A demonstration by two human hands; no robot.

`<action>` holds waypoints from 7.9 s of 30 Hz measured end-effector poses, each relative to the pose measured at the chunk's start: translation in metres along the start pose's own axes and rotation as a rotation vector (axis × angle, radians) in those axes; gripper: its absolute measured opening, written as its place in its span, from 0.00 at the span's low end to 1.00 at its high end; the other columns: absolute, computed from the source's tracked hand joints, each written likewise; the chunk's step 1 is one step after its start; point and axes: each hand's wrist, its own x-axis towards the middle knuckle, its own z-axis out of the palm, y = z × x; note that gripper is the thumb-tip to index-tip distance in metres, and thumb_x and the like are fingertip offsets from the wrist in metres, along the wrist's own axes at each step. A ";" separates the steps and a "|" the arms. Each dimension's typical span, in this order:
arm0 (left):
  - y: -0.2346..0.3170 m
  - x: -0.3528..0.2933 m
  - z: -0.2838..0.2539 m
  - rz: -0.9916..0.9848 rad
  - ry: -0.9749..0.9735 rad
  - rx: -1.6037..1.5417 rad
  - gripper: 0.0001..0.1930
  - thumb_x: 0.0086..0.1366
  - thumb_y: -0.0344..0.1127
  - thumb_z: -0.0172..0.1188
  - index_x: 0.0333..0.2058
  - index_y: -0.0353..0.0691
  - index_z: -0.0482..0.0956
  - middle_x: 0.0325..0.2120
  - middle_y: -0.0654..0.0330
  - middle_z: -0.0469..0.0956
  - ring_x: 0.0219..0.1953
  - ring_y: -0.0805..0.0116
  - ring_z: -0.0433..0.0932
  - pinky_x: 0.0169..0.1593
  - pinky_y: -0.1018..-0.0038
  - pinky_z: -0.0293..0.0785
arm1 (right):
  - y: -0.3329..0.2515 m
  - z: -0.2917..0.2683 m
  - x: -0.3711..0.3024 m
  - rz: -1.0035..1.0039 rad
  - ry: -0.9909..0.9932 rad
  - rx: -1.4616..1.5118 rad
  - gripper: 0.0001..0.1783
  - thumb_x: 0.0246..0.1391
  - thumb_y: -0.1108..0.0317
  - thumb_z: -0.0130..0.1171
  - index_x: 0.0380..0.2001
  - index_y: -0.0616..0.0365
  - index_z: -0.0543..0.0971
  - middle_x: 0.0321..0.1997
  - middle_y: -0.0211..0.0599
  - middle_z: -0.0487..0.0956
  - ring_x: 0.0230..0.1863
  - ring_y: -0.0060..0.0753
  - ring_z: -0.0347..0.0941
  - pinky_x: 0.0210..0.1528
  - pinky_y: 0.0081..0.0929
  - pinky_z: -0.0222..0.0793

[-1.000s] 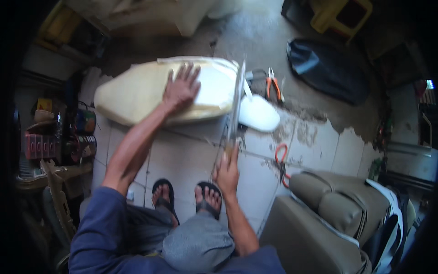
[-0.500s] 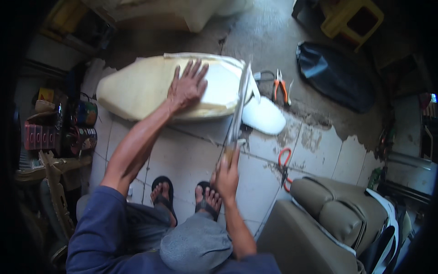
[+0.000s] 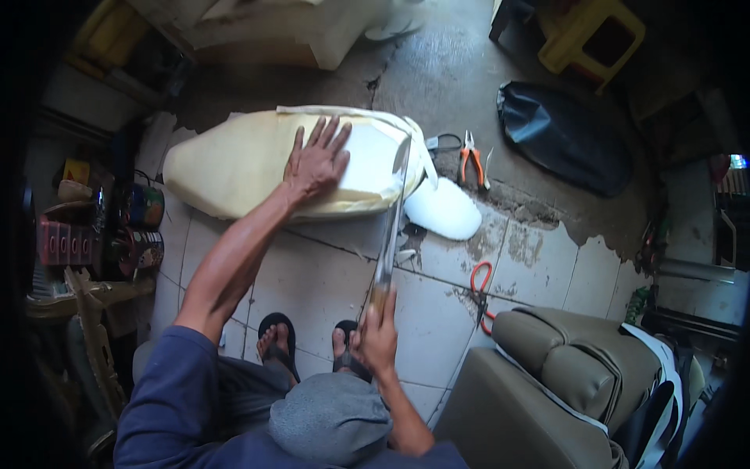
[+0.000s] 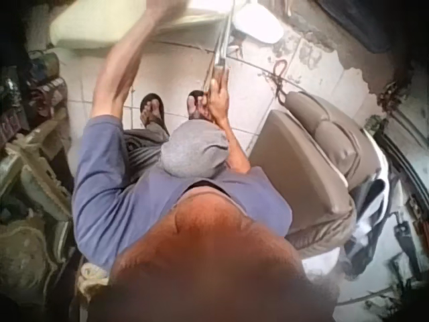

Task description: The person trims and shapes foam for a motorcycle seat using a large knife, then applies adhesive from a bottle to attach a small foam piece.

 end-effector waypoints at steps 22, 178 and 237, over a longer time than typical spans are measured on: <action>-0.002 0.002 -0.003 -0.004 0.023 -0.004 0.34 0.76 0.56 0.35 0.77 0.55 0.51 0.79 0.58 0.45 0.80 0.54 0.42 0.78 0.44 0.33 | -0.053 0.019 0.068 0.124 -0.182 0.214 0.39 0.76 0.63 0.44 0.80 0.38 0.40 0.25 0.28 0.70 0.17 0.17 0.66 0.18 0.24 0.69; -0.066 -0.023 -0.063 0.348 -0.134 -0.022 0.34 0.54 0.40 0.75 0.60 0.49 0.73 0.53 0.51 0.73 0.58 0.47 0.72 0.62 0.59 0.70 | -0.020 -0.051 -0.001 -0.078 0.146 0.607 0.42 0.74 0.65 0.48 0.79 0.29 0.37 0.30 0.34 0.70 0.16 0.24 0.67 0.16 0.29 0.72; -0.098 -0.158 -0.059 -0.265 -0.391 -1.024 0.17 0.69 0.44 0.65 0.44 0.35 0.87 0.34 0.60 0.87 0.36 0.72 0.83 0.47 0.71 0.79 | -0.037 -0.063 0.015 -0.121 -0.023 0.295 0.47 0.69 0.70 0.54 0.80 0.35 0.39 0.25 0.29 0.70 0.15 0.20 0.67 0.15 0.23 0.69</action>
